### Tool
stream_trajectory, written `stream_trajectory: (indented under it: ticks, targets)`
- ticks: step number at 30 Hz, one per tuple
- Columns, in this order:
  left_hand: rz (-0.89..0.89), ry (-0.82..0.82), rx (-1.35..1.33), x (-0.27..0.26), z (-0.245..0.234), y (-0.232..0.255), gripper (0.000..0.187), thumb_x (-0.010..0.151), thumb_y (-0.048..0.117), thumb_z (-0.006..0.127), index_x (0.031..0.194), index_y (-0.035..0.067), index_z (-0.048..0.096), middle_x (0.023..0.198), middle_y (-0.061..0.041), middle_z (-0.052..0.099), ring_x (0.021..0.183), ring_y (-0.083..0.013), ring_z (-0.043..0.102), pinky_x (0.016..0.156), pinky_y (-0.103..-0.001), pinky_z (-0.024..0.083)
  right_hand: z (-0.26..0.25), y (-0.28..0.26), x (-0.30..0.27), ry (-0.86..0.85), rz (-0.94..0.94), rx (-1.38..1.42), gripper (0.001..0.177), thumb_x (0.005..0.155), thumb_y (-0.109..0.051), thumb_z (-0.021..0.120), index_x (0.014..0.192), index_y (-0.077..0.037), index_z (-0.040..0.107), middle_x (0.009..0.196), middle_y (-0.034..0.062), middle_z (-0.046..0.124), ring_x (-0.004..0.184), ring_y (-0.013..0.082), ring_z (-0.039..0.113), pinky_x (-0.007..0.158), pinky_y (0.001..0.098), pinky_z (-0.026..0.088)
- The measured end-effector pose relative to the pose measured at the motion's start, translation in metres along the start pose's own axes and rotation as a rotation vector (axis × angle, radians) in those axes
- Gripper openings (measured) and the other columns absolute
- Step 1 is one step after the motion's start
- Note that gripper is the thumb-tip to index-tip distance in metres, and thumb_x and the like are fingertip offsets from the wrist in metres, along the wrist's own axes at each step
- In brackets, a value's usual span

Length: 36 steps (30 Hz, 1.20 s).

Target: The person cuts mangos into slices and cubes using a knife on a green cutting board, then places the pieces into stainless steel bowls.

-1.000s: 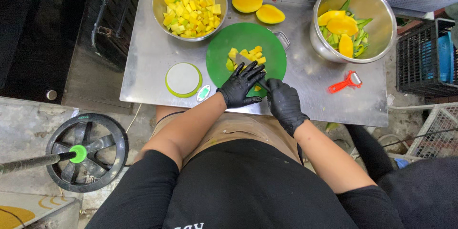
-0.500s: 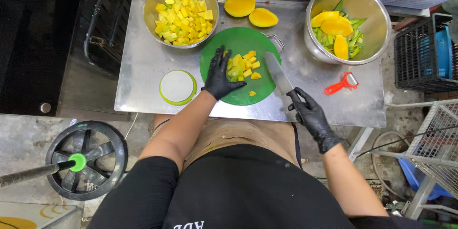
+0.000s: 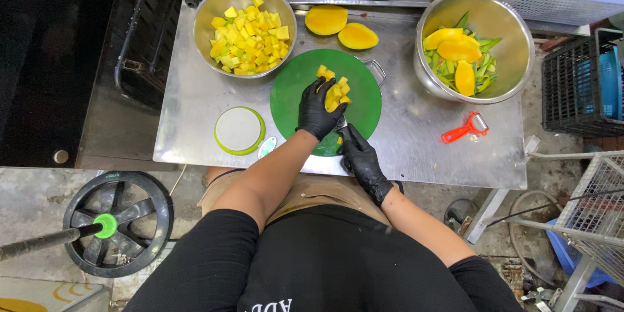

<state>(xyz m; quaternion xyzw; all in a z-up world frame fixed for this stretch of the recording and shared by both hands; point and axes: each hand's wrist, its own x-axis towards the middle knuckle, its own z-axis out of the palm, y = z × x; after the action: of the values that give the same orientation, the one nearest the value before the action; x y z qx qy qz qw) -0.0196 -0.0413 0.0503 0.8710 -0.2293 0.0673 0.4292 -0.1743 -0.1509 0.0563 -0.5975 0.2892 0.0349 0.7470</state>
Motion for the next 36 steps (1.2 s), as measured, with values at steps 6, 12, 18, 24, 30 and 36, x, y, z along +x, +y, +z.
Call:
stream_trajectory:
  ticks: [6,12,18,24,30,36]
  targets:
    - [-0.057,0.093,-0.081,-0.002,0.002,-0.001,0.049,0.078,0.026,0.084,0.125,0.022,0.07,0.136,-0.01,0.06,0.129,-0.0357,0.052,0.111,-0.046,0.044,-0.008,-0.013,0.0,-0.069,-0.015,-0.037,0.056,0.103,-0.016,0.057,0.158,-0.015,0.044,0.079,0.004,0.064,0.051,0.0061,0.047,0.046,0.0232,0.039]
    - [0.0,0.131,-0.221,0.003,-0.001,0.0,0.046,0.079,0.019,0.081,0.124,0.022,0.07,0.135,-0.009,0.061,0.129,-0.0335,0.055,0.112,-0.045,0.045,-0.012,-0.033,-0.007,-0.083,-0.048,-0.045,0.058,0.102,-0.013,0.058,0.158,-0.013,0.045,0.079,0.0047,0.065,0.051,0.0062,0.047,0.046,0.0234,0.039]
    - [0.062,0.185,-0.329,0.027,-0.016,0.014,0.043,0.082,0.013,0.078,0.125,0.019,0.07,0.135,-0.012,0.06,0.129,-0.0348,0.055,0.113,-0.045,0.044,0.012,-0.088,-0.023,-0.057,-0.058,-0.083,0.055,0.102,-0.017,0.058,0.156,-0.013,0.047,0.079,0.0037,0.065,0.049,0.0068,0.047,0.044,0.0239,0.038]
    - [0.175,0.287,-0.367,0.099,-0.068,-0.015,0.04,0.08,0.01,0.079,0.119,0.012,0.071,0.125,-0.013,0.065,0.123,-0.0339,0.061,0.11,-0.043,0.049,0.081,-0.161,-0.003,-0.046,-0.043,-0.165,0.05,0.103,-0.032,0.061,0.149,-0.015,0.057,0.076,0.0022,0.062,0.048,0.0057,0.047,0.043,0.0224,0.037]
    - [0.157,0.32,-0.217,0.15,-0.13,-0.101,0.042,0.079,0.01,0.08,0.12,0.008,0.069,0.122,-0.017,0.069,0.117,-0.036,0.064,0.107,-0.043,0.049,0.147,-0.187,0.033,-0.182,-0.093,-0.143,0.046,0.102,-0.038,0.06,0.14,-0.012,0.063,0.076,0.0007,0.06,0.048,0.006,0.046,0.042,0.0236,0.036]
    - [-0.304,0.317,-0.177,0.15,-0.145,-0.165,0.033,0.101,0.026,0.064,0.13,0.014,0.071,0.129,-0.013,0.071,0.124,-0.0302,0.067,0.109,-0.039,0.051,0.151,-0.178,0.056,-0.111,-0.206,-0.377,0.055,0.1,-0.037,0.062,0.152,-0.019,0.054,0.073,0.0022,0.062,0.05,0.0052,0.048,0.047,0.0229,0.043]
